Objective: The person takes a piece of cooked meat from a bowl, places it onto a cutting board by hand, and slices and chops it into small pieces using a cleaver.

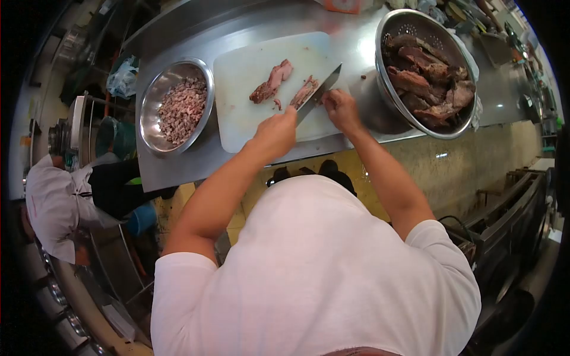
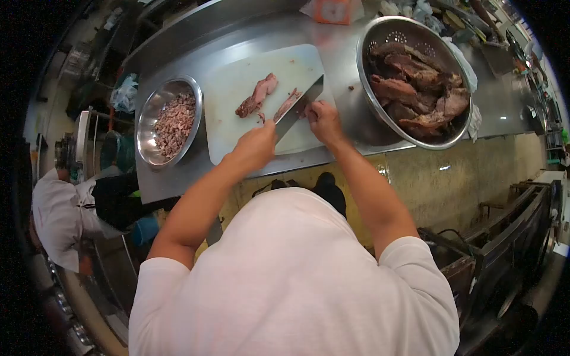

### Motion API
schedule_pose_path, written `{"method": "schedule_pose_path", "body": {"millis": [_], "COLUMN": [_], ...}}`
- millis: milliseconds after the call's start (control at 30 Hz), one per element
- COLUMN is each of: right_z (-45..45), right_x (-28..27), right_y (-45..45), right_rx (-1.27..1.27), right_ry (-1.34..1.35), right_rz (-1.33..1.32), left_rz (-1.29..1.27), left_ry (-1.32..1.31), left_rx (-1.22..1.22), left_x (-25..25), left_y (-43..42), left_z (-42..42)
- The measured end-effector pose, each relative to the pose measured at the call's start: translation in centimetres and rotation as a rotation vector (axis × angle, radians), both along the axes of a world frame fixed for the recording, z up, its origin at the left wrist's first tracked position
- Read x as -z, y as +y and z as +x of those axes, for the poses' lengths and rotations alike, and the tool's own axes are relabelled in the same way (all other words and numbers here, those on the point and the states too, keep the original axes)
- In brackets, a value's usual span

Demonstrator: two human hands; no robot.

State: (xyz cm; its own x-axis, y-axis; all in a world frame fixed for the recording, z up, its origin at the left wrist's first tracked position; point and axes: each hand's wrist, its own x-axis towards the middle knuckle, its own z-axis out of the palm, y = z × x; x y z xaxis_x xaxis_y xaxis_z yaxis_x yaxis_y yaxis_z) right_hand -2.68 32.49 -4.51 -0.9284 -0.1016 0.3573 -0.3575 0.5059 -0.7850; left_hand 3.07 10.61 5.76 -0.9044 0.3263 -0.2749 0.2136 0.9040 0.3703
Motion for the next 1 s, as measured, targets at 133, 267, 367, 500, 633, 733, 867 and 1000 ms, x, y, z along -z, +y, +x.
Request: {"method": "schedule_pose_path", "body": {"millis": [133,267,367,500,633,733,867,1000], "right_z": [-0.9,-1.2,-1.7,-2.0,-2.8,-5.1,-7.1,-2.7], "right_x": [-0.3,-2.4,-3.7,-2.8,-3.1,-5.4,-4.6,-4.8], "right_y": [0.4,-0.7,-4.5,-11.4,-11.8,-8.1,-2.4,-1.8], "right_rx": [-0.055,-0.117,-0.134,-0.233,-0.295,-0.403,-0.675,-0.500], "right_ry": [0.014,-0.010,0.033,0.005,-0.013,-0.119,0.015,0.094], "right_rz": [0.082,0.081,0.116,0.419,0.507,0.582,0.578,0.558], "left_rz": [0.149,0.287,0.441,0.631,0.631,0.621,0.502,0.435], "left_ry": [-0.004,0.097,-0.077,-0.056,-0.092,-0.143,-0.191,-0.087], "left_rx": [-0.042,-0.153,-0.466,-0.615,-0.607,-0.601,-0.490,-0.338], "left_x": [-1.4,-4.3,-6.7,-6.4,-5.4,-4.6,-3.6,-0.7], "left_y": [-0.8,-6.4,-8.5,-9.5,-10.6,-11.6,-11.3,-11.1], "left_z": [-1.7,-0.4,0.3,1.3,3.3,4.2,4.6,4.3]}}
